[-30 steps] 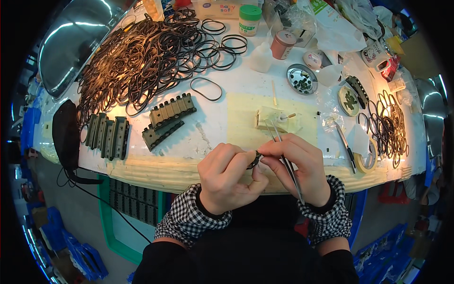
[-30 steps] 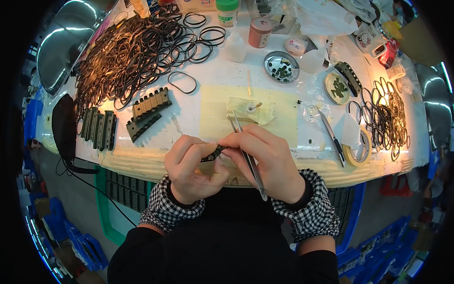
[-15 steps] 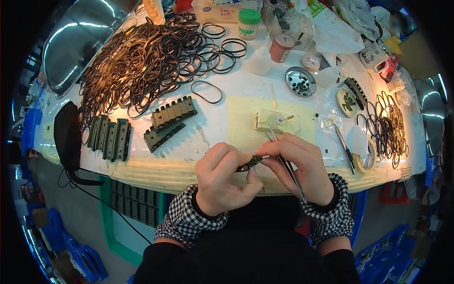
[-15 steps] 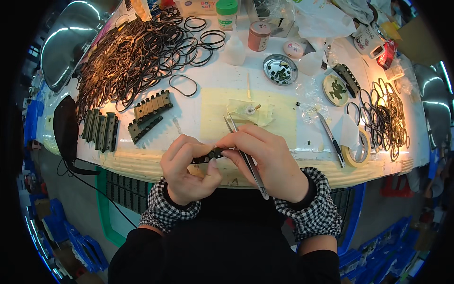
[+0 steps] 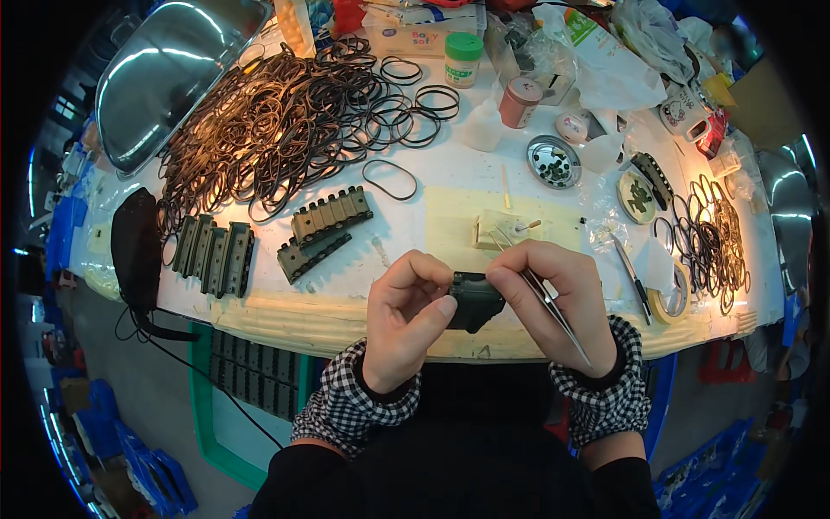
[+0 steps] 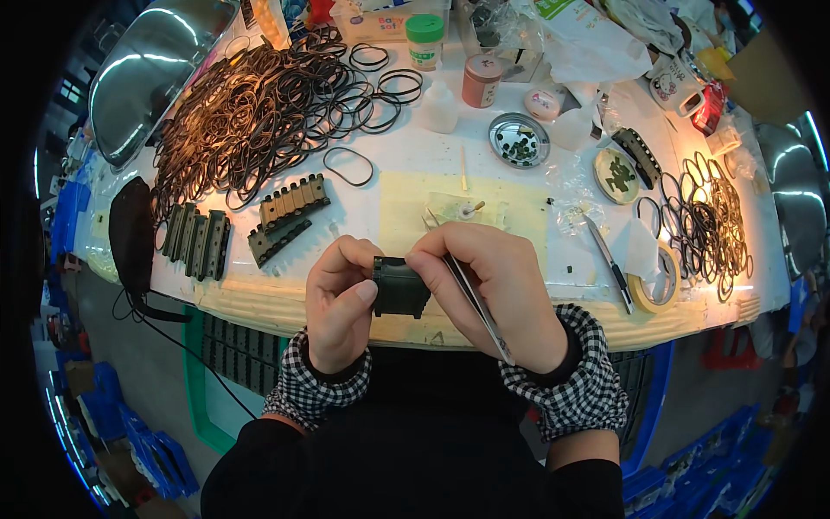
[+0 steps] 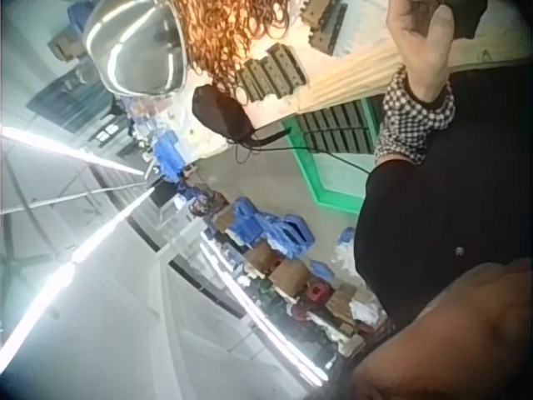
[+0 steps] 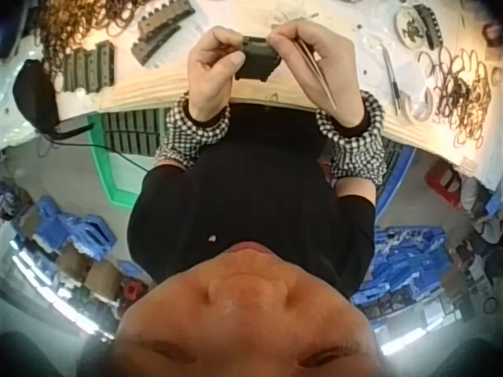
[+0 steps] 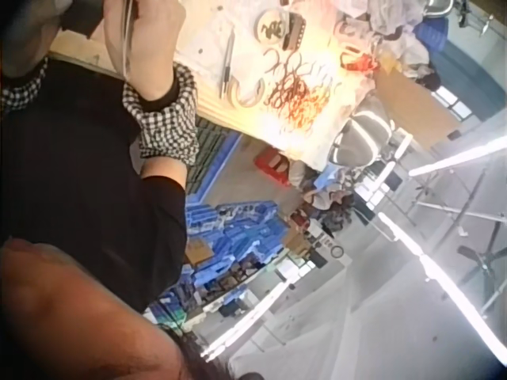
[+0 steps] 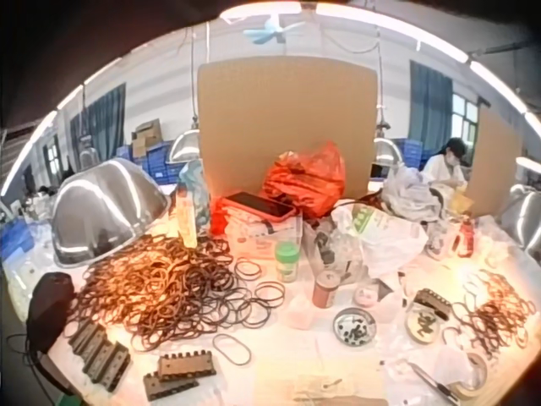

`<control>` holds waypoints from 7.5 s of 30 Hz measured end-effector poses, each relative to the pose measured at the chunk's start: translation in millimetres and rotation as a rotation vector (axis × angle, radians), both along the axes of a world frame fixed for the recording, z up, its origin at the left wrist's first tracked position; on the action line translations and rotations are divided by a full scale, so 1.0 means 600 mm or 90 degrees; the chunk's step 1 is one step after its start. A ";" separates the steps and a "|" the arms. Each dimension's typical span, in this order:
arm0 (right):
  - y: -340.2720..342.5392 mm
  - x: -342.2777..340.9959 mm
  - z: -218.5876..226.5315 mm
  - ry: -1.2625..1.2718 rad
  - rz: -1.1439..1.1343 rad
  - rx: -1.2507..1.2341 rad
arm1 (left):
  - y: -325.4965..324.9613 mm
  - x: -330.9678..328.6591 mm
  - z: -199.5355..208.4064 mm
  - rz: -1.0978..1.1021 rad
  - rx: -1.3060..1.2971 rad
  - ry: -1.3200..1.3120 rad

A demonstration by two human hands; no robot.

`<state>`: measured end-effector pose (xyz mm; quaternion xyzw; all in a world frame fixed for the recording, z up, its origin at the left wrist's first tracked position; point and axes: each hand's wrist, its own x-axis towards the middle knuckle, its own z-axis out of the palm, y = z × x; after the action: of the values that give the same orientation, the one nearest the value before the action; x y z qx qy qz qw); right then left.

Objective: Assembling small electronic components into a green plastic housing using tweezers.

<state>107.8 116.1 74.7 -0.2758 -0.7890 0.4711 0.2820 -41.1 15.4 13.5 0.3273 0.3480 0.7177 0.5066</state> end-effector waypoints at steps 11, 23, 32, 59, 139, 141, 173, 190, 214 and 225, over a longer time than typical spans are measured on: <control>0.003 -0.003 -0.002 0.007 -0.008 0.009 | 0.003 0.009 0.006 0.018 0.018 0.003; 0.015 0.016 -0.006 0.142 -0.015 -0.125 | 0.011 -0.032 0.030 0.154 0.055 0.523; 0.025 -0.003 -0.029 0.154 -0.118 0.249 | -0.004 -0.036 0.007 0.213 0.125 0.361; 0.029 0.006 -0.019 0.111 -0.116 0.369 | -0.010 -0.041 0.013 0.228 0.100 0.413; -0.027 -0.018 -0.047 0.164 -0.068 0.179 | 0.006 -0.009 0.021 0.239 0.114 0.395; -0.025 -0.020 -0.044 0.163 -0.085 0.236 | 0.002 -0.014 0.016 0.299 0.148 0.493; -0.008 -0.017 -0.012 0.076 -0.016 -0.164 | -0.001 0.001 0.000 0.227 0.062 0.318; 0.014 -0.023 -0.016 0.148 -0.002 -0.329 | -0.008 -0.023 0.008 -0.021 0.010 0.018; 0.004 -0.021 -0.023 0.205 -0.084 -0.201 | -0.015 0.007 0.006 0.233 -0.008 0.354; 0.005 -0.020 -0.027 0.217 -0.060 -0.238 | -0.013 -0.012 0.005 0.041 -0.072 0.170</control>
<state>95.5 119.3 58.2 -0.2761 -0.6157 0.6349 0.3763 -48.2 7.5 16.5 0.3794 0.4625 0.6630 0.4501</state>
